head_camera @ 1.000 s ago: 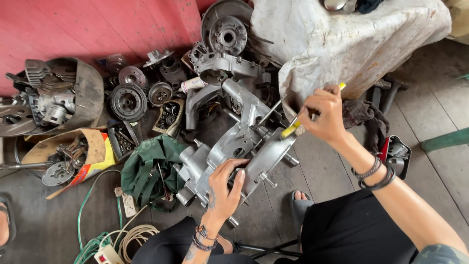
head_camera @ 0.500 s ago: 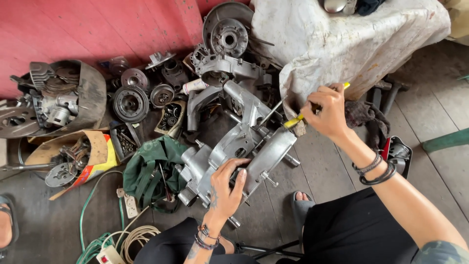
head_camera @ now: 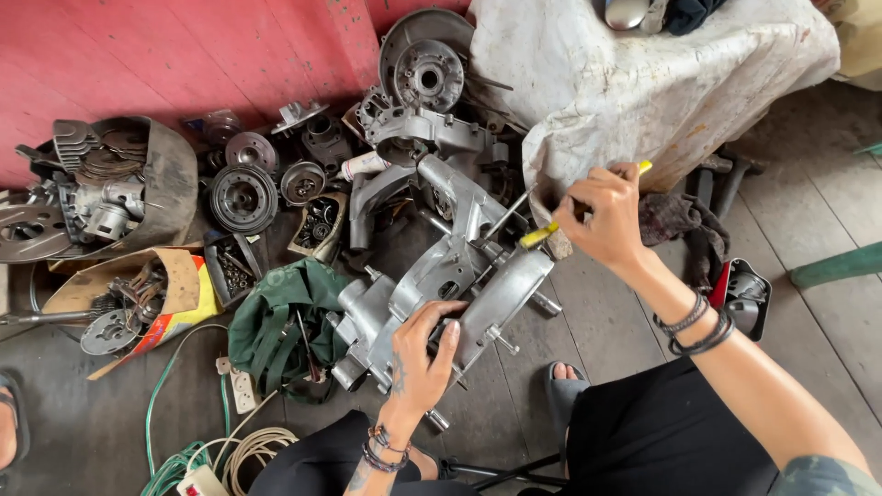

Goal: The person scrubs a disassembled engine casing with a yellow-handled brush, focusing on crevices and surfaces. They rotate the part to access different areas and briefly wipe it with a cloth.

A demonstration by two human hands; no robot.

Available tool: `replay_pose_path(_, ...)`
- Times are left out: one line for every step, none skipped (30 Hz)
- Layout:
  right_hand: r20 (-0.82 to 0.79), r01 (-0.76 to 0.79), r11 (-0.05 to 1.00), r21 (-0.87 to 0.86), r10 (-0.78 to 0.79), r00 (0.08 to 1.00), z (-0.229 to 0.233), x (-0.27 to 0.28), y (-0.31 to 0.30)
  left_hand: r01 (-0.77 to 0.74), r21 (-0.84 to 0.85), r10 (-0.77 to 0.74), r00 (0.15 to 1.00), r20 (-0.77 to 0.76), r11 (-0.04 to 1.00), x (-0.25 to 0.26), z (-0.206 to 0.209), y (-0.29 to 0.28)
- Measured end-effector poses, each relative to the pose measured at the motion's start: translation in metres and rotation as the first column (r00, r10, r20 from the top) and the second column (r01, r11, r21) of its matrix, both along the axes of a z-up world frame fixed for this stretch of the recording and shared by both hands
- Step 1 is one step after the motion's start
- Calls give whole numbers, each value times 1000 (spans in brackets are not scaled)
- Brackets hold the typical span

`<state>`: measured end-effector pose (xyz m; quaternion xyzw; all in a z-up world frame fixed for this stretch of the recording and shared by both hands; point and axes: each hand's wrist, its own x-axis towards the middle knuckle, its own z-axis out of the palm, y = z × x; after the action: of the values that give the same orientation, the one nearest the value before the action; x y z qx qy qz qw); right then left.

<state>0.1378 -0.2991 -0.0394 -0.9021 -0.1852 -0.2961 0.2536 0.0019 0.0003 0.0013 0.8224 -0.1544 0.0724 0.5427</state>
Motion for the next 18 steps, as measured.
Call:
replay_pose_path(2,2,1000,4,-2,1000,1,-3,1,2,4,-2,1000,2,1000,-1,-1,-1)
replay_pose_path(-37,-57,998,12,58,998,3,-6,2,6,-1,-6,1000,2,1000,-2,-1,-1)
replay_pose_path(-70,-124,992,18,125,990,6,-5,3,2,-9,-2,1000,7,1000,-1,-1,-1)
replay_pose_path(-64,-130,991,17,131,989,9,-4,9,-4,-9,4,1000,14,1000,0,-1,0)
replay_pose_path(-64,-127,992,8,127,990,11,-6,12,-6,-9,6,1000,19,1000,0,-2,0)
replay_pose_path(-65,-123,992,-2,123,990,12,-7,15,-8,-10,8,1000,25,1000,0,-4,-1)
replay_pose_path(-69,-120,993,-1,119,990,15,-5,15,-4,-9,4,1000,20,1000,-1,-5,-2)
replay_pose_path(-25,-84,995,-47,83,996,18,-2,16,-9,-9,9,1000,24,1000,-1,-6,-3)
replay_pose_path(30,-47,995,-88,50,998,22,5,18,-16,-5,16,999,36,1000,2,-5,-2)
replay_pose_path(35,-46,995,-83,49,998,24,-4,23,-15,0,15,999,40,1000,1,-3,0)
replay_pose_path(-33,-134,989,-66,132,991,29,-10,27,-4,-11,5,1000,27,1000,0,-2,-1)
replay_pose_path(-99,-220,974,-44,215,972,33,-16,32,6,-21,-6,1000,14,1000,-1,0,-1)
replay_pose_path(-99,-223,974,-46,218,971,34,-11,31,3,-23,-2,1000,14,1000,1,-3,-1)
replay_pose_path(-57,-157,982,-109,151,987,34,-7,31,-15,-28,16,999,45,1000,2,-7,-2)
replay_pose_path(-16,-82,983,-167,80,997,34,-5,30,-26,-30,29,997,71,999,2,-10,-2)
replay_pose_path(-21,-80,983,-166,78,997,32,-8,29,-24,-30,26,998,66,999,-2,-10,-3)
replay_pose_path(-6,-93,980,-178,94,996,33,-5,29,-20,-26,22,998,62,999,-1,-8,-3)
replay_pose_path(9,-106,976,-189,110,994,35,-2,29,-16,-23,18,998,58,1000,0,-7,-2)
